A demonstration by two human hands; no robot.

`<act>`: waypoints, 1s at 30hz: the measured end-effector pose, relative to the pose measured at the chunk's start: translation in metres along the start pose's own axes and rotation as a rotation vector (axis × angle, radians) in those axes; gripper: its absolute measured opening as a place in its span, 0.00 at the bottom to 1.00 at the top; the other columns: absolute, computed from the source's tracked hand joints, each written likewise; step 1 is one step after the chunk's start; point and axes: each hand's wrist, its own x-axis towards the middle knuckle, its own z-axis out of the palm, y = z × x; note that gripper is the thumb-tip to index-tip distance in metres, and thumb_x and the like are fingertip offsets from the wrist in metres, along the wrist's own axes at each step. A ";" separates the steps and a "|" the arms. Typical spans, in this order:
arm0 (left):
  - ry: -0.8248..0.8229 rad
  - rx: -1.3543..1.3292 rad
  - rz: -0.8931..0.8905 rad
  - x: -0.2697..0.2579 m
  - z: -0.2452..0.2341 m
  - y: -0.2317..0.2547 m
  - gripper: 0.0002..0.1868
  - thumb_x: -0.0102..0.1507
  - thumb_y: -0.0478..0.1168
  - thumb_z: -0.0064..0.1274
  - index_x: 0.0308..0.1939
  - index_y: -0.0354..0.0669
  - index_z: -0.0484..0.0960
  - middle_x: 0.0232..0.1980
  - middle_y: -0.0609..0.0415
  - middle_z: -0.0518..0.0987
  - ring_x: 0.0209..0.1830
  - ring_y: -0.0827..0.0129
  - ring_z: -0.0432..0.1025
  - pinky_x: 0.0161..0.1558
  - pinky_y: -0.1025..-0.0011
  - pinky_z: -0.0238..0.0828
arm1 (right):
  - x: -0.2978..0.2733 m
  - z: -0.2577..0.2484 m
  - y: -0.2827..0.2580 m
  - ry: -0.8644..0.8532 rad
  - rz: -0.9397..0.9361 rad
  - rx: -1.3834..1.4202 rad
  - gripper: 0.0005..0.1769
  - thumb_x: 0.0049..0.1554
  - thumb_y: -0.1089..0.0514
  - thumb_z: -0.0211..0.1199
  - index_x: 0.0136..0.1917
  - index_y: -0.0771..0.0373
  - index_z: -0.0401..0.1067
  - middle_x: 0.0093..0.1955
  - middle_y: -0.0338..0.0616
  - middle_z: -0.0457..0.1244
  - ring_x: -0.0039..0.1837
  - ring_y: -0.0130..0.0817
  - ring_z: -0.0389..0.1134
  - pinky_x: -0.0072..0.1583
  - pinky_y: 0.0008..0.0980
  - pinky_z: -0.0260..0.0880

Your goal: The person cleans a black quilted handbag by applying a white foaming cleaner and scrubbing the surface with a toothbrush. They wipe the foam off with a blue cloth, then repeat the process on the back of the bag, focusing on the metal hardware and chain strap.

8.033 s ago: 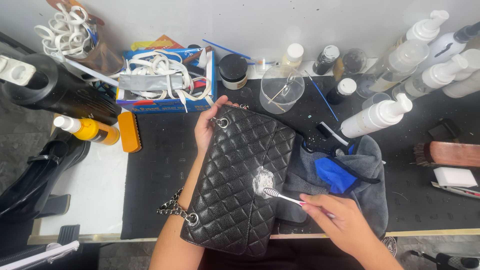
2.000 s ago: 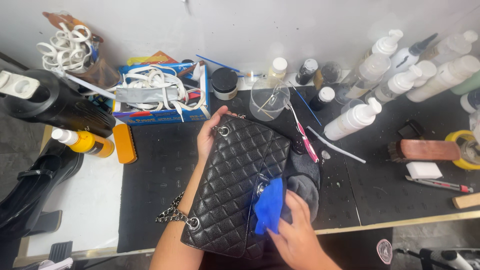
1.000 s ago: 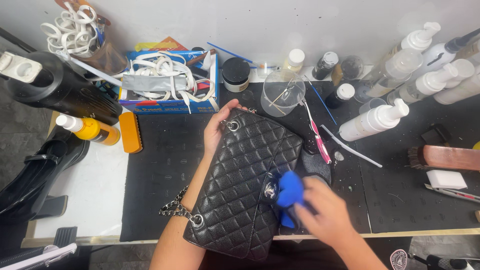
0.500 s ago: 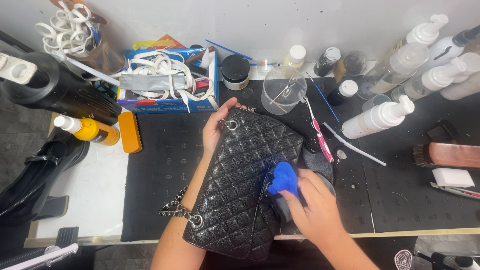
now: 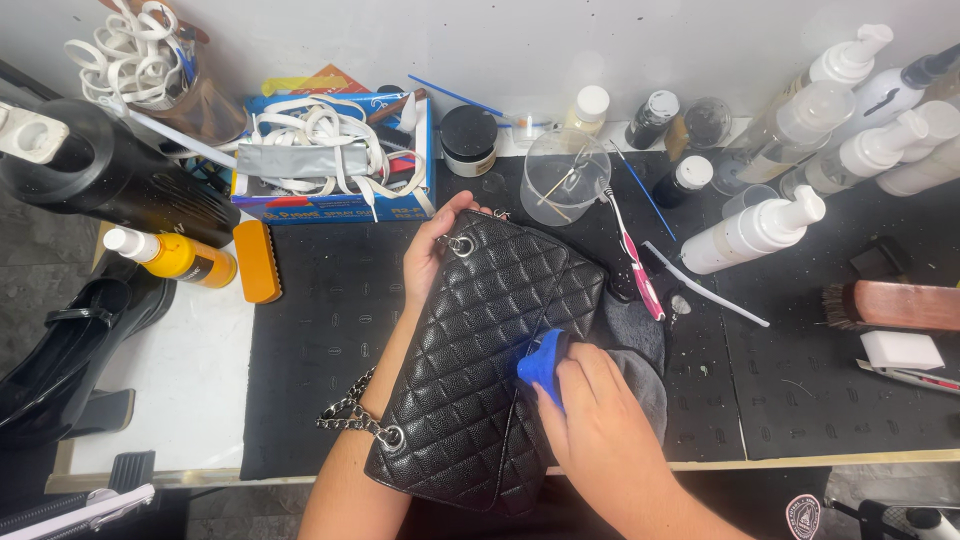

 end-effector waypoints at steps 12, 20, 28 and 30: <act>-0.039 -0.019 0.008 0.000 -0.007 -0.001 0.15 0.70 0.39 0.48 0.58 0.34 0.78 0.50 0.43 0.81 0.55 0.55 0.77 0.61 0.55 0.76 | 0.006 -0.007 0.040 -0.206 -0.294 -0.007 0.14 0.49 0.66 0.62 0.51 0.69 0.71 0.55 0.49 0.65 0.55 0.47 0.68 0.56 0.40 0.67; -0.083 0.005 0.006 0.002 -0.012 -0.001 0.17 0.69 0.39 0.46 0.59 0.33 0.77 0.50 0.41 0.82 0.55 0.51 0.77 0.59 0.54 0.76 | 0.002 -0.019 0.030 -0.034 0.026 0.170 0.18 0.49 0.53 0.69 0.50 0.64 0.75 0.57 0.55 0.63 0.58 0.52 0.65 0.58 0.44 0.65; -0.025 -0.006 0.020 0.002 -0.010 -0.003 0.17 0.69 0.38 0.47 0.59 0.33 0.78 0.50 0.42 0.82 0.54 0.54 0.77 0.59 0.55 0.76 | -0.008 0.025 0.021 0.162 -0.030 0.010 0.17 0.48 0.54 0.74 0.48 0.62 0.74 0.61 0.52 0.63 0.65 0.56 0.62 0.65 0.48 0.62; 0.020 -0.017 0.041 0.002 -0.008 -0.003 0.17 0.69 0.38 0.47 0.59 0.32 0.78 0.49 0.45 0.82 0.55 0.55 0.77 0.60 0.54 0.75 | -0.011 0.027 0.022 0.160 -0.069 -0.028 0.15 0.49 0.55 0.74 0.50 0.58 0.79 0.61 0.50 0.63 0.65 0.54 0.62 0.66 0.48 0.63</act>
